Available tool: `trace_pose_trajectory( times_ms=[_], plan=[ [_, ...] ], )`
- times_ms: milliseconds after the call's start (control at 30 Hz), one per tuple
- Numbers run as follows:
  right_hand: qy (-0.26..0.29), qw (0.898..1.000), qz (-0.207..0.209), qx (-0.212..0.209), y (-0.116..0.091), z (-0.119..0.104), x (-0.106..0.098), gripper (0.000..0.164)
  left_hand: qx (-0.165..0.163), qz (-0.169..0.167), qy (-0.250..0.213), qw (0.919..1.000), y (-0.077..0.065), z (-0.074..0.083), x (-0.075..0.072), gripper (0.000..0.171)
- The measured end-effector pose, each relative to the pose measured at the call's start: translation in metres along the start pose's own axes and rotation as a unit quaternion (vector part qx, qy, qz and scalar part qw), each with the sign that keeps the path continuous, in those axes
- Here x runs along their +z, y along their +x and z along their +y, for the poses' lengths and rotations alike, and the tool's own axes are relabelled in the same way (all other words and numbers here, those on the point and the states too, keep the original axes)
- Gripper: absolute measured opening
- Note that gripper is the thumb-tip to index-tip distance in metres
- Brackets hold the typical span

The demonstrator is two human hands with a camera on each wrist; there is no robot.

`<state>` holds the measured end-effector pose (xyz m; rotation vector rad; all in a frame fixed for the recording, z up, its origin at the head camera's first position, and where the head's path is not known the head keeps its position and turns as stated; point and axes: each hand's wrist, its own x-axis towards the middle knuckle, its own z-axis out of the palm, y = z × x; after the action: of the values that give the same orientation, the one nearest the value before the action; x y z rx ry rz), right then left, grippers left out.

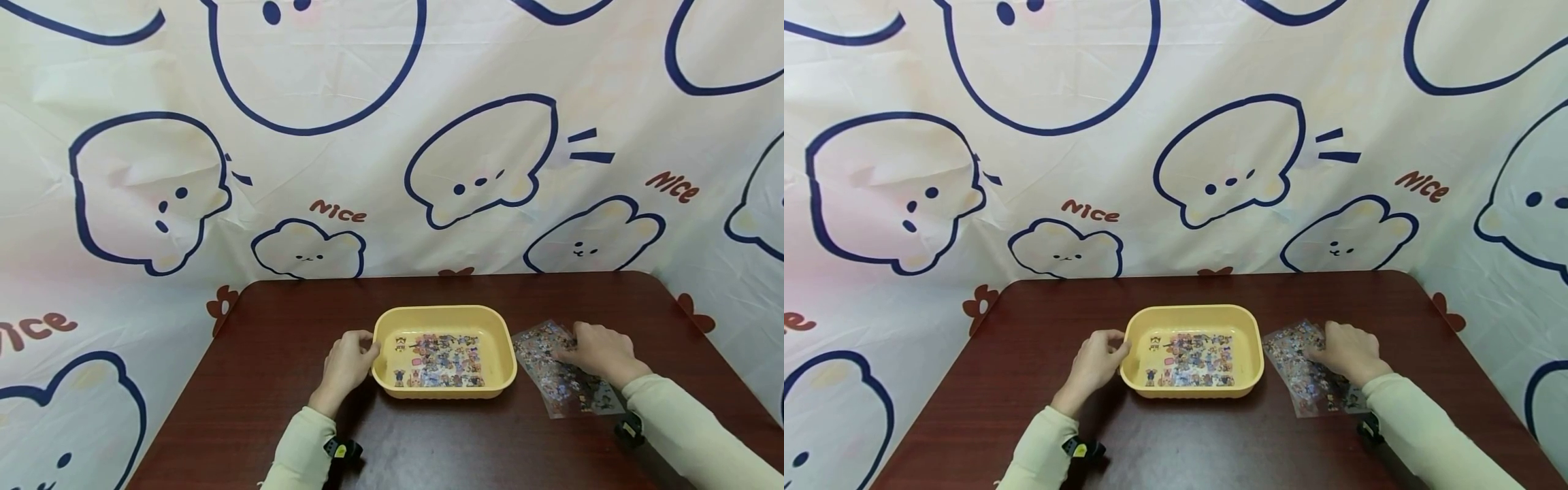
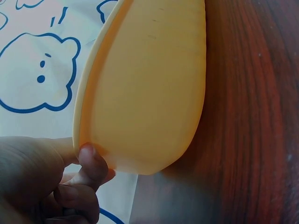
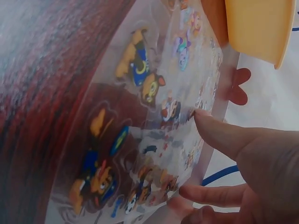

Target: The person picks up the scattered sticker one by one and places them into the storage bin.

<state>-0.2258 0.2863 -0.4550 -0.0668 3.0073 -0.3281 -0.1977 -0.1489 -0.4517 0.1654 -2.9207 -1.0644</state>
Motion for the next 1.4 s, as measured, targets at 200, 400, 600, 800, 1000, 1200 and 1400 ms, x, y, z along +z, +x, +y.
trace_pose_trajectory(
  times_ms=[200,400,600,800,1000,1200,1400],
  plan=[
    [0.010,1.000,-0.008,0.007,0.0010,0.0009,0.0009,0.049,-0.004,-0.001,0.004,1.0000,-0.0004,0.0011,0.0002,0.032],
    [0.022,0.999,-0.018,0.014,0.0013,0.0018,-0.0016,0.050,-0.002,0.000,0.004,1.0000,-0.0006,0.0025,-0.0003,0.032],
    [0.027,0.999,-0.024,0.021,0.0020,0.0007,-0.0028,0.051,-0.002,0.005,0.010,0.9999,-0.0005,0.0023,-0.0002,0.031],
    [0.034,0.998,-0.033,0.030,0.0019,0.0002,-0.0045,0.050,-0.001,0.005,0.008,1.0000,-0.0005,0.0012,0.0006,0.031],
    [0.040,0.998,-0.039,0.029,0.0023,0.0019,-0.0043,0.049,0.002,0.006,0.010,0.9999,-0.0012,0.0004,0.0006,0.031],
    [0.046,0.998,-0.038,0.019,0.0035,0.0031,-0.0053,0.044,0.001,0.007,0.010,0.9999,-0.0010,0.0005,0.0000,0.031],
    [0.049,0.998,-0.042,0.018,0.0052,0.0045,-0.0053,0.043,-0.003,0.006,0.010,0.9999,-0.0011,0.0010,-0.0005,0.031]
  ],
)
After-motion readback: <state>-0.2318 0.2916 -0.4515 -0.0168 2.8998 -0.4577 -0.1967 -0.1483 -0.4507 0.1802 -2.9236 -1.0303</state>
